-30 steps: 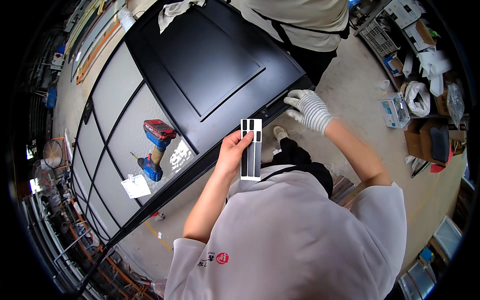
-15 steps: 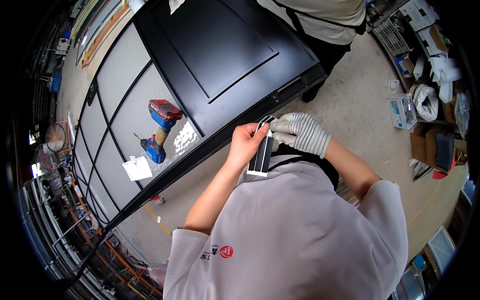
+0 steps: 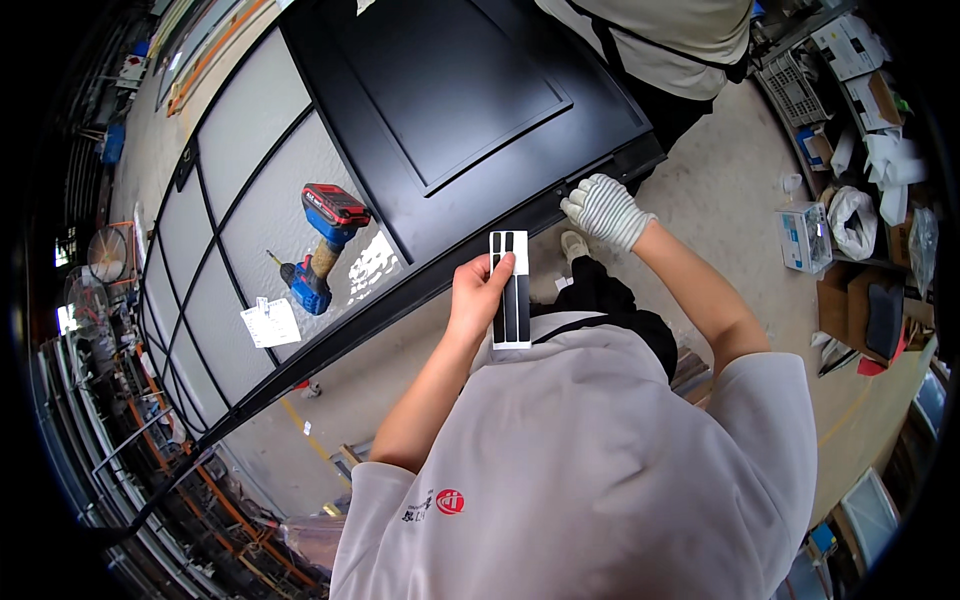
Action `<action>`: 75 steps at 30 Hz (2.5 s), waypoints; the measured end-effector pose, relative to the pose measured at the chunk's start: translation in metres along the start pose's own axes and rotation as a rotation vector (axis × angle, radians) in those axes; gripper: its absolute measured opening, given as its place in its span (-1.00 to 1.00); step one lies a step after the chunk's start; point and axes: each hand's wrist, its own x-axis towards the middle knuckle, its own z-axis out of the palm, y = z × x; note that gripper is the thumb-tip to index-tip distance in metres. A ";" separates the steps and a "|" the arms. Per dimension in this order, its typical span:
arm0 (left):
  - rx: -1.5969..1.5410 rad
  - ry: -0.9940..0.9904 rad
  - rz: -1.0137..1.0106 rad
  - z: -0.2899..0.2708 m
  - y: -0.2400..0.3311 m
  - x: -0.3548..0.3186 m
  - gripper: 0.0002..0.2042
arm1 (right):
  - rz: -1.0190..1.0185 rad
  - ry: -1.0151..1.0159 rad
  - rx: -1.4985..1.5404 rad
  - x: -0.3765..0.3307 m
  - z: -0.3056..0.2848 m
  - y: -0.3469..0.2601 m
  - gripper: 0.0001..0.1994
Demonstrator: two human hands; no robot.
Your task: The person retrieves a white plastic strip from a shelf and applies it to the edge of a black door frame. They then attach a long black metal frame to the door, aligning it with the glass panels. Finally, the person wipes the door surface with a cloth.
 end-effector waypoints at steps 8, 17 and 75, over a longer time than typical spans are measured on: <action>-0.111 0.007 0.010 0.006 -0.002 -0.004 -0.74 | -0.077 -0.050 -0.061 0.006 0.006 0.002 -0.89; -0.074 -0.058 -0.001 0.011 -0.001 -0.005 -0.74 | -0.026 -0.095 -0.124 0.013 0.005 -0.001 -0.89; -0.313 -0.064 -0.081 0.001 -0.024 -0.005 -0.79 | 0.814 -0.247 0.069 0.025 -0.002 -0.037 -0.69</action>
